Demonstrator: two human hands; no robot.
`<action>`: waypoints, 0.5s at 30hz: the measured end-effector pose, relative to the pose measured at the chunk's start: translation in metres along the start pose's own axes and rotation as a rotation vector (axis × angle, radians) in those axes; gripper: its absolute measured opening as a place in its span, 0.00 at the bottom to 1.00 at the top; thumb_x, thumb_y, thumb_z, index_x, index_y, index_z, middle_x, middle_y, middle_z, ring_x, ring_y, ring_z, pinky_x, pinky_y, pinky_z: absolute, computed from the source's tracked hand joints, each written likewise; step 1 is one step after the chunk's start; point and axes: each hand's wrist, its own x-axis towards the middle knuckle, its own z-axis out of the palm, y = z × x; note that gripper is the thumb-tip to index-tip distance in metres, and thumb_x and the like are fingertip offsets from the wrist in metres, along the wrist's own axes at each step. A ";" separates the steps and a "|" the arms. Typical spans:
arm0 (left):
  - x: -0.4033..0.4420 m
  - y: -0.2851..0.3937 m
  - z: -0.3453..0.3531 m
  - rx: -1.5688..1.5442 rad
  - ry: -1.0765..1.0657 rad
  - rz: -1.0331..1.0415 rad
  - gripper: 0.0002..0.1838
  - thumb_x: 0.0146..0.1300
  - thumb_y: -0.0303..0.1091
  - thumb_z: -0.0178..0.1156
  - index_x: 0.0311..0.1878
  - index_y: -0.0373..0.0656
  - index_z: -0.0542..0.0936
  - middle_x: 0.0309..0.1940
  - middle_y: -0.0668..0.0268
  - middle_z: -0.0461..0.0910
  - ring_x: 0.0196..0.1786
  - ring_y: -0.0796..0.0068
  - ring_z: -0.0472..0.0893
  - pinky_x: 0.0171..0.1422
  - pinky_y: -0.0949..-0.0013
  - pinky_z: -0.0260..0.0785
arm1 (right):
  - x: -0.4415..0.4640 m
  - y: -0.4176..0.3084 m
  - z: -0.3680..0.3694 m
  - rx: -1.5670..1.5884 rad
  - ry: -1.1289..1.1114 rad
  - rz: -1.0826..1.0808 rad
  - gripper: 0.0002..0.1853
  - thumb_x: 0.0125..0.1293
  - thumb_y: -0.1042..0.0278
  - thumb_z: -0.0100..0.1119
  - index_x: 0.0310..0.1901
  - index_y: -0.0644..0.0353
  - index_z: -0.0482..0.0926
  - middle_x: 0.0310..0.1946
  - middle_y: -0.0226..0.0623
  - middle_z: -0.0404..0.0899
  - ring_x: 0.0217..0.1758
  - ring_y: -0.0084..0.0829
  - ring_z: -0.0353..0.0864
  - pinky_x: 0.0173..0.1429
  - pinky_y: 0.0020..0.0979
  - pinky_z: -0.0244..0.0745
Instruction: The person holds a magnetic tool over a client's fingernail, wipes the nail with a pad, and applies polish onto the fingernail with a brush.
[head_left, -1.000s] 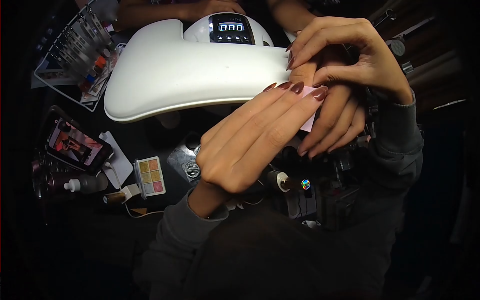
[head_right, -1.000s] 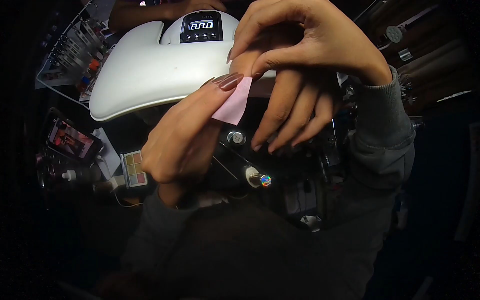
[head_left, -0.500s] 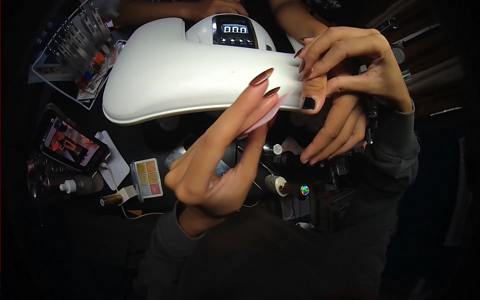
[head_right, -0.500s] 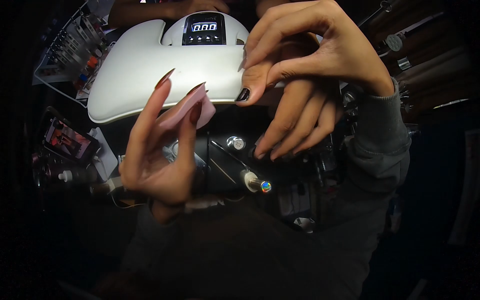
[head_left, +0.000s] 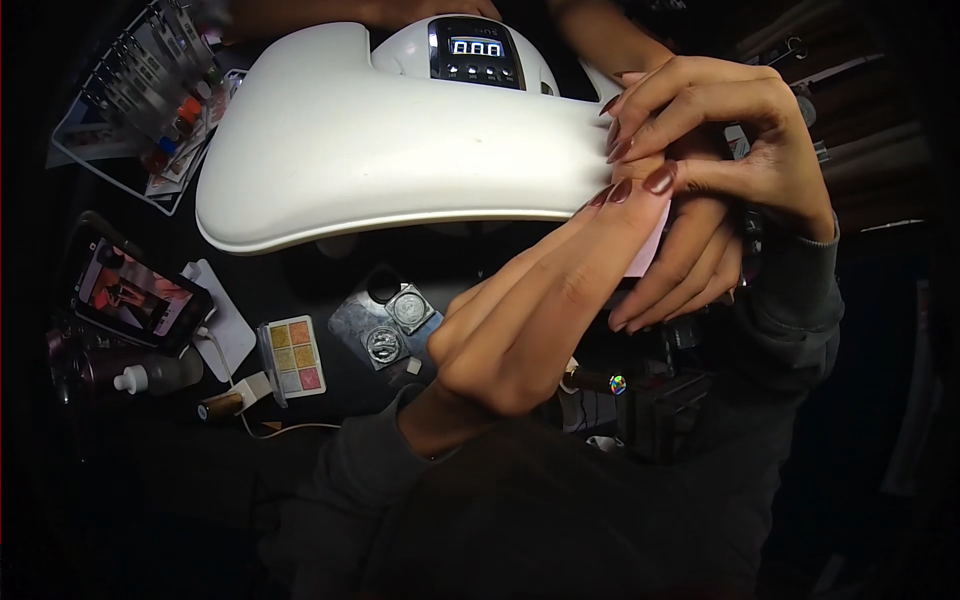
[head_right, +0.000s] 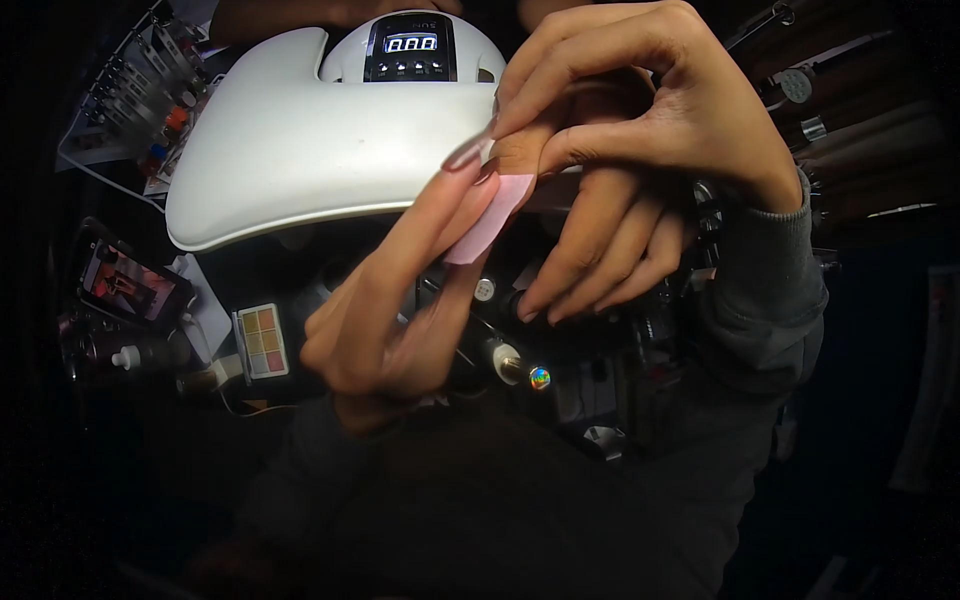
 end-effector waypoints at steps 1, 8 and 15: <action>0.000 0.000 -0.001 -0.019 0.004 0.015 0.22 0.47 0.15 0.65 0.48 0.25 0.73 0.43 0.50 0.79 0.47 0.61 0.81 0.53 0.67 0.74 | -0.002 0.002 0.000 -0.001 -0.001 0.018 0.11 0.40 0.73 0.66 0.30 0.63 0.83 0.32 0.39 0.81 0.41 0.35 0.81 0.59 0.40 0.70; 0.000 0.001 -0.008 0.016 -0.027 0.048 0.20 0.46 0.14 0.64 0.46 0.26 0.75 0.41 0.52 0.81 0.45 0.62 0.82 0.52 0.66 0.74 | -0.004 0.001 0.001 0.002 0.009 0.008 0.12 0.40 0.74 0.67 0.31 0.63 0.83 0.34 0.39 0.81 0.41 0.34 0.81 0.59 0.39 0.70; -0.002 -0.001 -0.021 -0.030 -0.010 -0.102 0.27 0.53 0.15 0.60 0.56 0.23 0.65 0.43 0.43 0.78 0.45 0.59 0.81 0.53 0.62 0.74 | -0.006 -0.003 0.003 0.001 0.052 0.056 0.13 0.40 0.74 0.68 0.32 0.63 0.83 0.34 0.40 0.81 0.42 0.34 0.81 0.60 0.40 0.69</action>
